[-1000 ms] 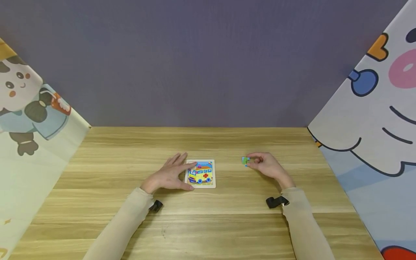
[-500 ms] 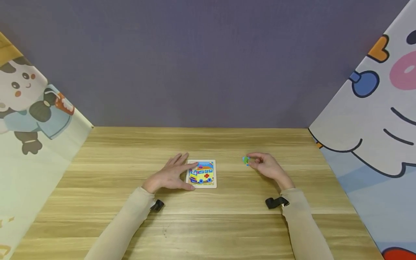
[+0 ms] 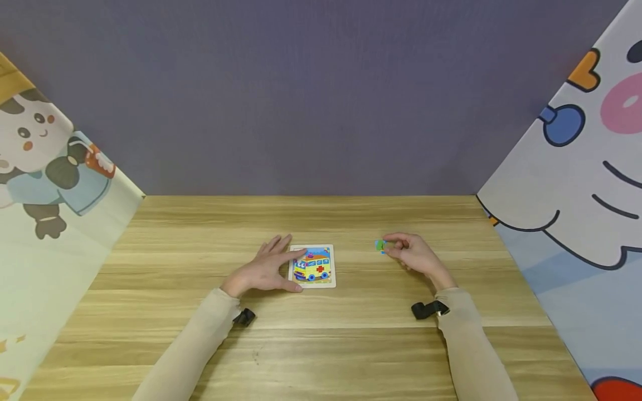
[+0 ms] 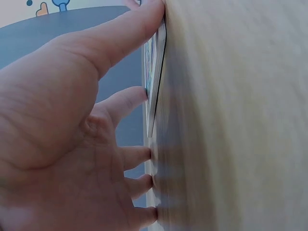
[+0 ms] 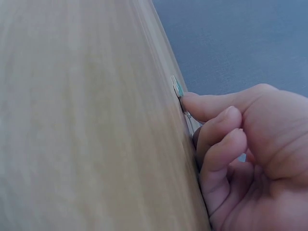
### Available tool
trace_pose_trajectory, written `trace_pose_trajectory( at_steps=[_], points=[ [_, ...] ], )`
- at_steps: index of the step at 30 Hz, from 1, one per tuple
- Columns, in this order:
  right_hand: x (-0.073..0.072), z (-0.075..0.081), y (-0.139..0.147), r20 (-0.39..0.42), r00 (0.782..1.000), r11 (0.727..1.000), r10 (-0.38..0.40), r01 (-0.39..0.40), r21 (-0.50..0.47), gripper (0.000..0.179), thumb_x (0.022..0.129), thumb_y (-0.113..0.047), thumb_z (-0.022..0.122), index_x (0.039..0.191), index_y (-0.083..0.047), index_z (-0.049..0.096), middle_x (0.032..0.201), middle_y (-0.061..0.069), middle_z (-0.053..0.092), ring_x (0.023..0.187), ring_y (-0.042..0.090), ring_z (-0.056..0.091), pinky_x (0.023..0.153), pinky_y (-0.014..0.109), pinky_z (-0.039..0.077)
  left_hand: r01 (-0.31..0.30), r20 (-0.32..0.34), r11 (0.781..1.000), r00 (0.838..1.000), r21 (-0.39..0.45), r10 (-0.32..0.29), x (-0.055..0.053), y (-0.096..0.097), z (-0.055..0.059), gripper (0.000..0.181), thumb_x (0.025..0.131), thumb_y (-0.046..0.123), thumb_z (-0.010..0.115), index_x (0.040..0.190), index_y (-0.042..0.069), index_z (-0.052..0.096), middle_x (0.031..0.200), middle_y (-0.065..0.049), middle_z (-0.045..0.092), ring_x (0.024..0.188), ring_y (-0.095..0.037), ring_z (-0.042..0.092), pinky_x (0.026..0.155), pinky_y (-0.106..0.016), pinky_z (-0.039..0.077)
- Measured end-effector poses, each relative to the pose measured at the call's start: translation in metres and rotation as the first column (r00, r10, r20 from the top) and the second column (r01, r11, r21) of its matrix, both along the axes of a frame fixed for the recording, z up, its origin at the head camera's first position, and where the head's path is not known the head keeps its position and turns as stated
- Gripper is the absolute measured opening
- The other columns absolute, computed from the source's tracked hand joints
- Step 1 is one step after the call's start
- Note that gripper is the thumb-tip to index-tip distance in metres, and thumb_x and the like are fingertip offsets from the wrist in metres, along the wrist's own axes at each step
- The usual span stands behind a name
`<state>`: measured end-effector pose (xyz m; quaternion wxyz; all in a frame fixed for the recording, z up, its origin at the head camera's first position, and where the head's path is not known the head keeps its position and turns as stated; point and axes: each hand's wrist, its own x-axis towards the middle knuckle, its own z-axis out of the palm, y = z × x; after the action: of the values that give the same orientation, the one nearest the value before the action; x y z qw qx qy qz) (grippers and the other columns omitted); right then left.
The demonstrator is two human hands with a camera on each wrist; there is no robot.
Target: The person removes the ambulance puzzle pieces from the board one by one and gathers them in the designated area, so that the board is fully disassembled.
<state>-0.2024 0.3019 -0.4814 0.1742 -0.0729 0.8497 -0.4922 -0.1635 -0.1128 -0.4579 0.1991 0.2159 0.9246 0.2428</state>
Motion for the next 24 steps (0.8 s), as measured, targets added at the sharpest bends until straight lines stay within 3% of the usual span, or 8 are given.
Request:
trace_pose_trajectory(
  at_steps=[10, 20, 24],
  points=[
    [0.001, -0.001, 0.000, 0.014, 1.000, 0.999, -0.013, 0.014, -0.030, 0.050, 0.105, -0.021, 0.069, 0.149, -0.001, 0.057, 0.091, 0.007, 0.061, 0.054, 0.007, 0.044, 0.047, 0.023, 0.040, -0.009, 0.007, 1.000, 1.000, 0.005, 0.008, 0.000, -0.001, -0.003, 0.099, 0.082, 0.056, 0.087, 0.165, 0.029, 0.041, 0.180, -0.013, -0.001, 0.167, -0.039, -0.007, 0.134, -0.060, -0.006],
    [0.006, -0.002, -0.001, -0.039, 0.998, 0.998, -0.051, 0.050, -0.034, 0.046, 0.105, -0.033, 0.070, 0.143, -0.008, 0.064, 0.087, 0.002, 0.064, 0.052, 0.007, 0.042, 0.046, 0.026, 0.041, 0.000, 0.006, 1.000, 1.000, 0.008, 0.000, -0.001, -0.001, -0.002, 0.100, 0.081, 0.057, 0.087, 0.165, 0.028, 0.041, 0.180, -0.014, -0.001, 0.167, -0.040, -0.007, 0.134, -0.061, -0.006],
    [0.012, 0.006, -0.013, -0.069, 0.996, 0.998, -0.051, 0.048, -0.048, 0.043, 0.107, -0.029, 0.066, 0.142, -0.004, 0.063, 0.079, 0.006, 0.060, 0.053, 0.010, 0.047, 0.047, 0.028, 0.046, 0.001, 0.007, 1.000, 1.000, 0.011, -0.001, -0.001, -0.001, -0.002, 0.100, 0.081, 0.056, 0.087, 0.165, 0.028, 0.041, 0.180, -0.015, -0.001, 0.167, -0.040, -0.007, 0.134, -0.061, -0.007]
  ],
)
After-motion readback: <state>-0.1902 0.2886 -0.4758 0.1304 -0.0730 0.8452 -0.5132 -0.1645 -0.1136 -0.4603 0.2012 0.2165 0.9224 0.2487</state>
